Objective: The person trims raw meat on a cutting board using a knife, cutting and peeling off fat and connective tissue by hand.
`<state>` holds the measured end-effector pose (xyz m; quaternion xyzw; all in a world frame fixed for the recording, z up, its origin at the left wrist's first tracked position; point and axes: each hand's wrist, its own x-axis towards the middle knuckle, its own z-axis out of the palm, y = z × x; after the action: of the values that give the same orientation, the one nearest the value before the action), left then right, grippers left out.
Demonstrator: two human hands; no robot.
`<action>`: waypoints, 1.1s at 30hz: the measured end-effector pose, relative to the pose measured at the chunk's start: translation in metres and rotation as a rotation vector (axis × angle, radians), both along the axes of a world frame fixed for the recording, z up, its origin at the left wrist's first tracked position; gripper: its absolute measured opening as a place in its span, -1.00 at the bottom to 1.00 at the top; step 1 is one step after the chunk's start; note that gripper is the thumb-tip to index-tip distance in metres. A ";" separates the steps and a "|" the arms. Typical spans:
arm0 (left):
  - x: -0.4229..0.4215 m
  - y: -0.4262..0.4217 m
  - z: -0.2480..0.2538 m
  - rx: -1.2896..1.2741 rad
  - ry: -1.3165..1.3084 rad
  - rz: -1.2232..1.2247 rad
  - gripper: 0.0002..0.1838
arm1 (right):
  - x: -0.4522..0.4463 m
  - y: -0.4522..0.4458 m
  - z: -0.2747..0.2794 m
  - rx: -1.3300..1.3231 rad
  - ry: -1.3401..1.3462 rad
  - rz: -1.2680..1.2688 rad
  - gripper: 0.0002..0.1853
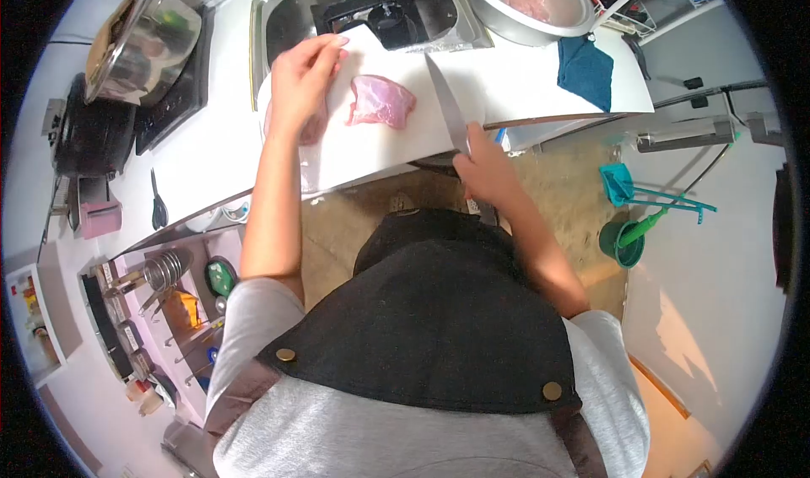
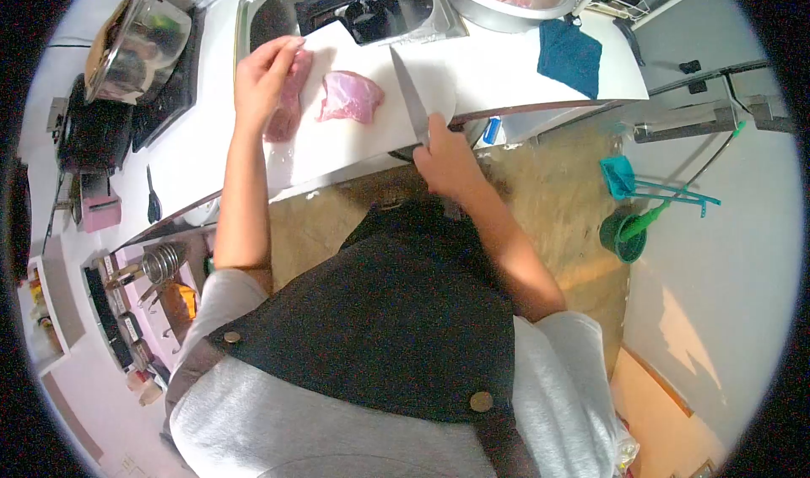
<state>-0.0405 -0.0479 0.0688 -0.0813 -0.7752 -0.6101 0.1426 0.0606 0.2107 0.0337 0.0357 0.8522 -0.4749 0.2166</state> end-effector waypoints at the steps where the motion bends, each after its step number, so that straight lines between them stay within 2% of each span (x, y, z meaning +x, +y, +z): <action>1: -0.013 0.002 0.010 -0.210 -0.024 -0.009 -0.83 | 0.005 0.002 -0.011 0.023 0.114 0.028 -0.73; 2: -0.024 0.005 0.026 -0.207 -0.007 -0.012 -0.83 | 0.010 0.004 -0.016 0.046 0.230 0.054 -0.73; 3: -0.035 0.008 0.045 -0.243 -0.016 0.009 -0.82 | 0.016 0.001 0.013 -0.048 0.034 -0.014 -0.71; 4: -0.046 0.010 0.057 -0.279 -0.028 0.029 -0.80 | 0.020 0.003 0.008 -0.046 0.049 -0.023 -0.71; 6: -0.082 0.007 0.065 -0.093 0.139 0.053 -0.83 | 0.028 0.012 -0.009 -0.069 0.080 -0.054 -0.70; 7: -0.096 0.014 0.067 0.112 0.214 0.047 -0.81 | 0.032 0.014 -0.003 -0.134 0.096 -0.080 -0.66; 8: -0.123 0.015 0.056 0.114 0.224 0.035 -0.81 | 0.035 0.015 -0.005 -0.133 0.107 -0.091 -0.66; 10: -0.183 0.017 0.004 0.319 0.027 -0.263 -0.74 | 0.040 0.016 -0.012 -0.076 0.134 -0.184 -0.64; 12: -0.196 0.013 -0.035 -1.384 0.023 -0.261 -0.72 | 0.053 0.013 -0.012 -0.049 0.150 -0.194 -0.64; 14: -0.215 0.024 -0.055 -0.668 -0.191 -0.135 -0.74 | 0.041 0.013 -0.003 -0.024 0.211 -0.209 -0.63; 15: -0.222 0.020 -0.056 -0.932 -0.058 -0.127 -0.77 | 0.043 0.007 0.005 -0.074 0.116 -0.278 -0.64; 17: -0.229 0.017 -0.065 -0.932 -0.054 -0.162 -0.79 | 0.048 0.003 0.001 -0.125 -0.003 -0.346 -0.65; 20: -0.230 0.017 -0.066 -0.903 -0.009 -0.220 -0.86 | 0.040 0.004 -0.010 -0.058 0.060 -0.247 -0.67; 22: -0.239 0.013 -0.077 -0.873 0.038 -0.457 -0.78 | 0.032 0.002 -0.001 -0.115 0.058 -0.184 -0.69; 23: -0.245 0.008 -0.081 -0.872 0.203 -0.592 -0.68 | 0.027 0.004 -0.007 -0.112 0.061 -0.178 -0.69; 24: -0.240 0.013 -0.068 -0.867 0.206 -0.583 -0.68 | 0.022 0.008 -0.017 -0.071 0.142 -0.122 -0.69; 26: -0.220 0.025 -0.020 -0.915 0.197 -0.346 -0.71 | 0.013 0.019 -0.018 -0.023 0.223 -0.054 -0.70; 28: -0.202 0.029 0.012 -0.684 0.316 -0.132 -0.77 | 0.003 0.028 -0.008 -0.071 0.120 -0.066 -0.69; 30: -0.194 0.036 0.015 -0.434 0.456 0.082 -0.77 | -0.004 0.039 -0.002 -0.094 0.103 -0.063 -0.66; 31: -0.208 0.047 -0.016 -0.226 0.553 0.190 -0.79 | -0.007 0.044 -0.001 -0.117 0.073 -0.064 -0.63; 32: -0.254 0.024 -0.085 -1.096 0.313 0.105 -0.80 | 0.000 0.048 -0.009 -0.120 0.054 -0.054 -0.63; 33: -0.230 0.017 -0.095 -1.087 0.175 -0.012 -0.80 | 0.008 0.054 -0.020 -0.007 0.155 0.011 -0.59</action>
<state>-0.2709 -0.0310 -0.0263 -0.1978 -0.9634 -0.1139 0.1405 0.0688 0.2648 0.0132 -0.0066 0.8649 -0.4782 0.1525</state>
